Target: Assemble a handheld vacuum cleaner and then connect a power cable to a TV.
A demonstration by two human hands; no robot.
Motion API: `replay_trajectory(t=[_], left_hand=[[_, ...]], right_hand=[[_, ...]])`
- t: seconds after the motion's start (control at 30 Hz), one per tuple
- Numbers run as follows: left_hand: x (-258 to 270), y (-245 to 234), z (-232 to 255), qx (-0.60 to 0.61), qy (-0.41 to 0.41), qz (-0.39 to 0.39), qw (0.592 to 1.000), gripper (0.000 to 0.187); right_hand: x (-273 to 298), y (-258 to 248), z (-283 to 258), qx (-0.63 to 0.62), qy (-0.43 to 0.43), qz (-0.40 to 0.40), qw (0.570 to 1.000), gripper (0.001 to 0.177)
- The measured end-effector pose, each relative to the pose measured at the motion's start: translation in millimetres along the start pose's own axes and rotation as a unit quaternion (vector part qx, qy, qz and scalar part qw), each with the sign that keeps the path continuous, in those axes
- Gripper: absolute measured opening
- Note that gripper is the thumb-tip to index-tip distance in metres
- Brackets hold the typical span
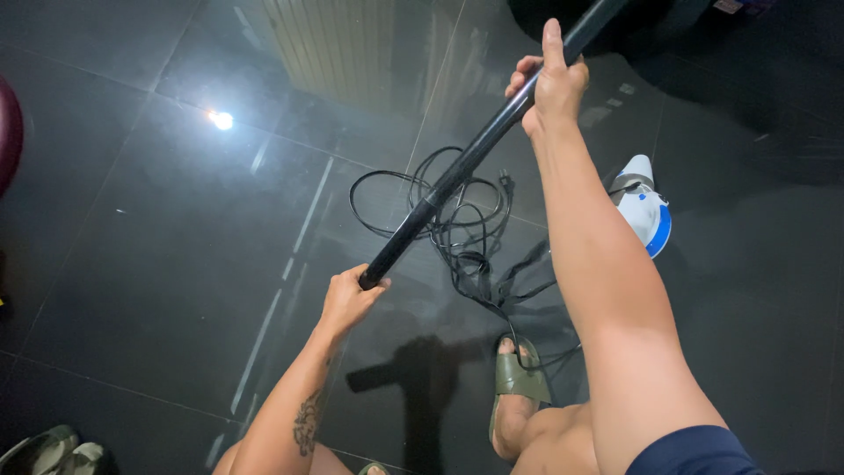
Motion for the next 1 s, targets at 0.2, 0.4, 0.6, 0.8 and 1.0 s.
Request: replay_trajectory(t=[0.2, 0.4, 0.6, 0.8, 1.0], left_hand=[[5, -5, 10, -0.064, -0.024, -0.043, 0.997, 0.032], [12, 8, 15, -0.159, 0.011, 0.135, 0.978, 0.028], [-1, 28, 15, 0.165, 0.031, -0.200, 0.965, 0.033], [11, 42, 34, 0.274, 0.022, -0.318, 0.907, 0.047], [5, 44, 25, 0.171, -0.052, -0.210, 0.961, 0.024]], right_hand=[[2, -6, 3, -0.052, 0.055, 0.010, 0.997, 0.043], [0, -2, -9, -0.032, 0.001, 0.057, 0.998, 0.038], [8, 9, -8, -0.171, 0.147, -0.157, 0.961, 0.035], [34, 26, 19, -0.245, 0.249, -0.269, 0.898, 0.035], [37, 38, 25, -0.195, 0.244, -0.158, 0.937, 0.041]])
Point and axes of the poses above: each hand's wrist, its own x-axis away from the middle knuckle, its own y-axis out of the palm, z = x × y, the point moved 5 cm from there along -x, towards the middle knuckle, and after that the axes turned 14 degrees about -x, right-handed, at the moved point
